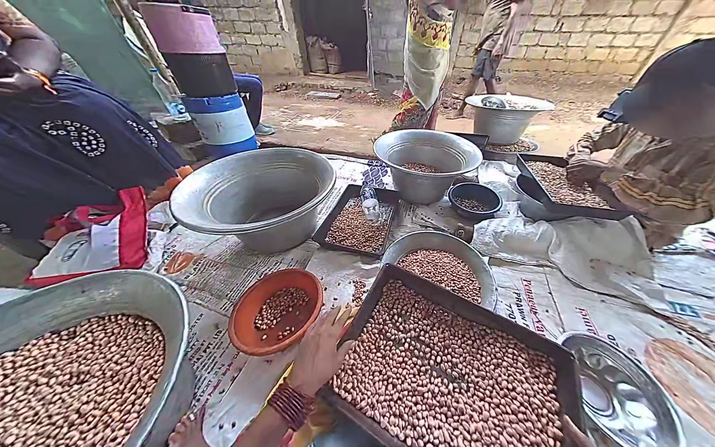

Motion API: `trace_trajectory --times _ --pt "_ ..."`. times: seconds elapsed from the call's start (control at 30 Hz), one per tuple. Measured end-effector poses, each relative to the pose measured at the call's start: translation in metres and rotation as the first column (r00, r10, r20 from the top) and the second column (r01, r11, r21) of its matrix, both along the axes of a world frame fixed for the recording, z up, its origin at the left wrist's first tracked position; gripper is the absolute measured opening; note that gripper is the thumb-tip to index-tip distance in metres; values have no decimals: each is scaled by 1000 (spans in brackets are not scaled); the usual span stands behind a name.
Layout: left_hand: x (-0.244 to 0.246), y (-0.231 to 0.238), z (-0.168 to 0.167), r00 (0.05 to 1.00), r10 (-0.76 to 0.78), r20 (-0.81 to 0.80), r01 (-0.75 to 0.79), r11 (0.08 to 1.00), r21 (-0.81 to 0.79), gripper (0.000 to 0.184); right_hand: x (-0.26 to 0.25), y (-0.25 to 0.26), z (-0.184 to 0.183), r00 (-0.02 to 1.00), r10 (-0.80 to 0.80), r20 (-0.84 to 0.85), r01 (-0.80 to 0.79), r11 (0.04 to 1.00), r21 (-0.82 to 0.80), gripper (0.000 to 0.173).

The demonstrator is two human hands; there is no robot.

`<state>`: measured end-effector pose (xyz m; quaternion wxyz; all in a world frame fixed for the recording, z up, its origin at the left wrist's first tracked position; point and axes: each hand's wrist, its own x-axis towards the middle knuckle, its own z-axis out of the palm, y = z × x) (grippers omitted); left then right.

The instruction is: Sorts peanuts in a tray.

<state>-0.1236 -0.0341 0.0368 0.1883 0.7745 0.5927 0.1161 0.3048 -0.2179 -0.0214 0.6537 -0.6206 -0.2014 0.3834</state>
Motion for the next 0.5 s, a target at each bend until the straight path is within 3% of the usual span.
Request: trace_trajectory --times 0.1,0.17,0.23,0.33,0.4,0.5 --pt "-10 8 -7 992 31 123 17 928 -372 48 -3 4 4 1000 -17 23 16 1000 7 18" --pt "-11 10 -5 959 47 278 79 903 -423 45 -8 2 13 999 -20 50 22 999 -35 23" --pt "-9 12 11 940 8 341 138 905 -402 50 -19 1 37 999 -32 -10 31 996 -84 21" --pt "0 4 60 917 -117 382 250 914 -320 69 -22 -5 38 990 -98 -99 104 993 58 25" --pt "2 -13 88 836 -244 492 364 917 -162 77 -32 -5 58 982 -149 -121 154 987 36 27" --pt "4 -21 95 679 -363 638 458 889 18 72 -9 -9 17 978 -97 -184 133 972 196 25"
